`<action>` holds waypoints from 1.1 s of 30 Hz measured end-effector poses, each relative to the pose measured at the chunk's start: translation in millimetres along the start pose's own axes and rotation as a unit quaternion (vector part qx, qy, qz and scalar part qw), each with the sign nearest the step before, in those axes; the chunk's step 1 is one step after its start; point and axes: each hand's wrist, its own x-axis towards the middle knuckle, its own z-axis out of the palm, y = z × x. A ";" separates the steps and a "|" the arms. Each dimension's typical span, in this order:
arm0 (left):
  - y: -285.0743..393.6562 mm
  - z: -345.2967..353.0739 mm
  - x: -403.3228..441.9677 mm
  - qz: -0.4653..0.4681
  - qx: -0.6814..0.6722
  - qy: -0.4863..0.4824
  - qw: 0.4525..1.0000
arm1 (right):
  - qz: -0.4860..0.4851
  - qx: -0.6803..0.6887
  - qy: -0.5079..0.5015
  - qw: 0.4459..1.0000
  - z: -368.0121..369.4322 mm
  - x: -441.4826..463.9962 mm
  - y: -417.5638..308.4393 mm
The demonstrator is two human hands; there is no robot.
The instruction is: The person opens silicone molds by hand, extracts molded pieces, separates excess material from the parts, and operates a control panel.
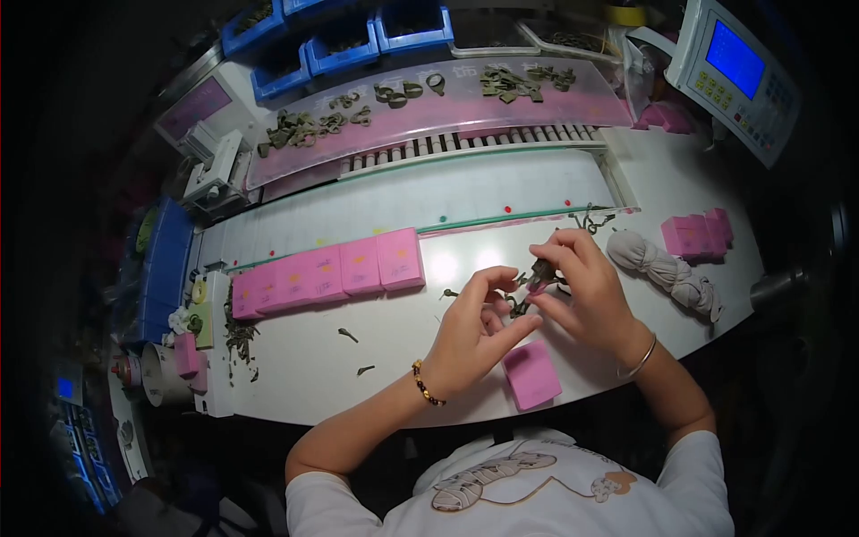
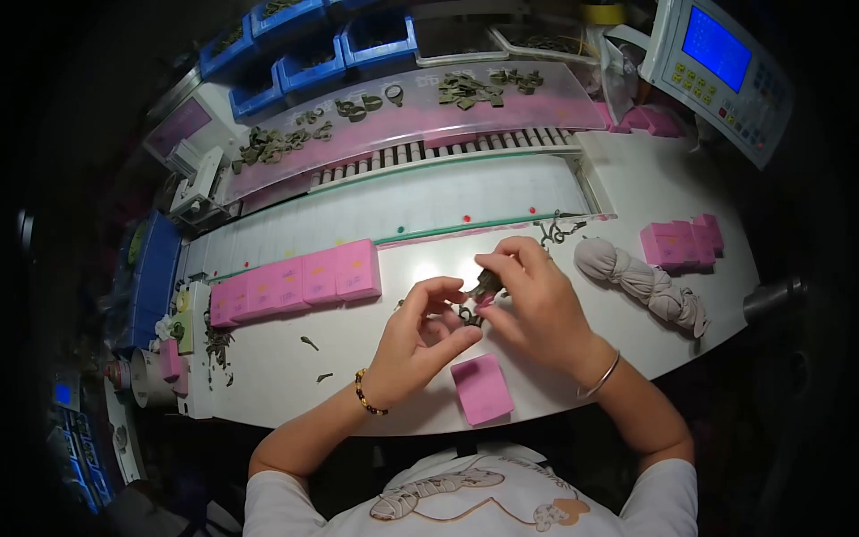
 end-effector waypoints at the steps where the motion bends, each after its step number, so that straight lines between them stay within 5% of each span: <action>1: -1.3 4.7 4.8 0.005 -0.072 -0.018 0.997 | -0.043 -0.022 0.040 0.998 0.8 -1.2 -8.7; 4: -3.3 15.4 12.4 0.033 -0.174 -0.011 0.984 | -0.087 -0.037 0.069 0.993 -2.9 -9.1 -26.3; 8: -0.5 5.0 11.3 0.143 -0.052 0.025 0.988 | -0.006 0.131 0.065 0.989 -12.7 -16.7 -28.0; 10: -2.1 1.9 10.9 0.183 -0.010 0.035 0.982 | 0.107 0.382 0.026 0.918 -10.2 -22.9 -22.5; 12: -5.3 1.8 10.0 0.186 -0.051 0.006 0.981 | 0.104 0.380 0.048 0.918 -7.8 -27.2 -16.3; 16: -4.3 -1.5 6.9 0.045 -0.220 -0.038 0.974 | 0.225 0.529 0.037 0.818 -8.0 -30.3 -9.7; 18: -6.1 -5.3 10.4 0.006 -0.295 -0.039 0.955 | 0.292 0.685 0.068 0.664 -8.0 -30.6 -3.1; 20: -5.2 -2.4 10.8 0.007 -0.302 -0.026 0.953 | 0.292 0.679 0.063 0.671 -8.0 -25.5 -9.2; 23: -5.1 2.0 8.9 0.031 -0.269 0.000 0.963 | 0.289 0.587 -0.043 0.755 -8.5 -21.6 -25.5; 25: -6.9 1.8 9.5 0.189 -0.056 0.007 0.980 | 0.265 0.588 -0.052 0.763 -1.2 -23.2 -24.6; 28: -5.9 -8.7 8.8 0.235 0.048 -0.030 0.970 | 0.243 0.572 -0.042 0.782 -0.1 -21.7 -28.6; 33: -0.7 -9.8 4.9 0.147 -0.065 -0.102 0.982 | 0.239 0.586 -0.099 0.768 -6.5 -33.8 -23.3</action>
